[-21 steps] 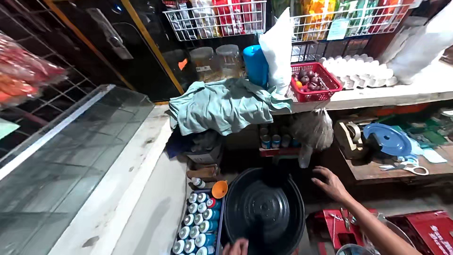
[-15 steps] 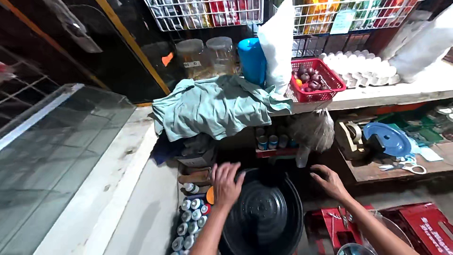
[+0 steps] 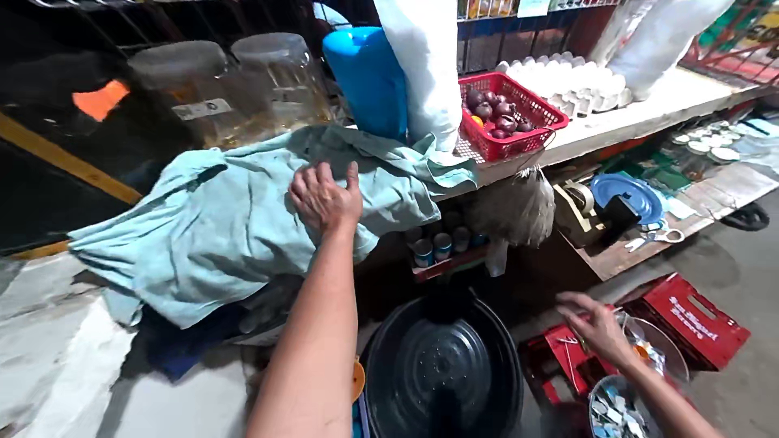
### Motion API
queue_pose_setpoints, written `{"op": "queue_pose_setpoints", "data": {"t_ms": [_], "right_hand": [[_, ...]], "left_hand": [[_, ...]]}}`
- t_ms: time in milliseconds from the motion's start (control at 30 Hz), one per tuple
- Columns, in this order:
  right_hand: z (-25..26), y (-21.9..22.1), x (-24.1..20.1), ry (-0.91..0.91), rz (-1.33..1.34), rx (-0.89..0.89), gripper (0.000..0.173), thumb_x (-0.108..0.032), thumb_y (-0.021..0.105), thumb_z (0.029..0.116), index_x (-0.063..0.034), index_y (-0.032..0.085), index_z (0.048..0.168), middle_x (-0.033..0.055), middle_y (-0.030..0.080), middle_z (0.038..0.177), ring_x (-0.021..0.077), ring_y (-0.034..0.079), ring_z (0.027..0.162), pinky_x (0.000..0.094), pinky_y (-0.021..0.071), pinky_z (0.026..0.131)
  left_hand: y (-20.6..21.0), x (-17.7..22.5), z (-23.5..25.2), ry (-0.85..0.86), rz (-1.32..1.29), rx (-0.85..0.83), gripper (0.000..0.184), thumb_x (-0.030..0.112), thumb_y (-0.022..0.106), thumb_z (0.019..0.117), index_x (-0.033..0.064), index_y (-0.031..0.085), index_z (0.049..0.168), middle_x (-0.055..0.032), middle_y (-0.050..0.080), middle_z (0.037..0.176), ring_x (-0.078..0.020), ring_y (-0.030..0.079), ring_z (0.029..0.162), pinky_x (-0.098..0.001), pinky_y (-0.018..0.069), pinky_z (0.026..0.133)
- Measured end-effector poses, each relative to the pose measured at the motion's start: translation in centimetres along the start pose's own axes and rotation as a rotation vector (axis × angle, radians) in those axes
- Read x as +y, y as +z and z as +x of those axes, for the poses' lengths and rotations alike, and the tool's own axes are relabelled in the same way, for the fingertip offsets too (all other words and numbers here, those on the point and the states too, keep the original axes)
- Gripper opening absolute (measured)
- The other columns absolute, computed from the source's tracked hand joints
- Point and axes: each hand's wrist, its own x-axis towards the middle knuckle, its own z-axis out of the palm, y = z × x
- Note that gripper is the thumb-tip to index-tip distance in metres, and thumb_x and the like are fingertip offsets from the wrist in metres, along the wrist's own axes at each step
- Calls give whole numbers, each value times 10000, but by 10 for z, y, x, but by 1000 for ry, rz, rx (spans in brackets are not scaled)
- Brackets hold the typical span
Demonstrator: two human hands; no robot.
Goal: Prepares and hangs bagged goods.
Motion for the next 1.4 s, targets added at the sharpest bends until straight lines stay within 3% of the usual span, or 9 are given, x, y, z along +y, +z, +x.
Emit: {"op": "queue_pose_setpoints", "data": {"t_ms": [200,333,400,467,700,867,1067,1233,1400], "right_hand": [[120,-26,-51,-150,-55,340,331,-141,611,1000,81,657,1242,267,688,1189,354,685,1099,502,530,991],[200,-38,-56,-75,77,296,598,-151,702,962,34,454,1474,267,537,1440,370,550,1323,503,455,1105],[228,-43,-55,-86,109,249,686,-158,742,928,31,421,1504,259,525,1466,344,529,1358,482,430,1126],[247,-45,-53,-109,116,190,650,-152,756,916,17,467,1473,234,583,1404,310,574,1302,462,449,1109],[262,-69,-57,-183,166,-39,337,-1,706,911,25,645,1241,155,703,1126,151,680,1003,351,551,933],[268,-92,-52,-238,105,-159,357,47,632,918,23,644,1274,152,707,1176,139,691,1028,326,552,954],[273,-98,-51,-241,-52,-141,307,-10,638,928,0,684,1231,179,714,1120,247,700,977,473,551,921],[272,-97,-46,-258,17,-155,311,-41,661,922,-6,679,1231,153,713,1110,196,697,960,414,563,906],[267,-97,-48,-227,120,-147,377,-25,697,911,20,643,1281,172,694,1154,167,685,981,356,557,917]], "left_hand": [[-2,6,-3,-55,39,7,711,603,383,1035,12,567,1384,-273,522,1450,-466,345,1458,-644,230,1163],[0,5,-3,-32,71,4,640,560,387,1039,37,616,1327,-264,559,1404,-467,392,1423,-662,305,1098],[1,6,-3,-33,76,13,600,533,390,1044,51,631,1307,-248,582,1381,-459,410,1410,-656,318,1082],[2,6,-3,-31,86,25,576,515,395,1041,53,644,1281,-242,606,1348,-454,432,1394,-654,332,1065],[4,7,-4,-39,79,44,501,448,419,1036,56,675,1215,-230,649,1274,-447,485,1347,-646,374,1014],[5,7,-4,-45,80,42,486,438,419,1040,64,681,1206,-214,668,1251,-427,505,1337,-629,377,1026],[3,10,-6,-60,95,34,476,423,425,1038,49,680,1185,-224,664,1243,-434,519,1318,-641,378,1021],[4,11,-6,-68,104,38,466,421,430,1044,58,681,1193,-213,663,1261,-426,533,1309,-641,387,1021],[-1,14,-7,-78,110,0,482,412,418,1056,34,667,1220,-262,630,1295,-460,509,1327,-666,369,1038]]}}
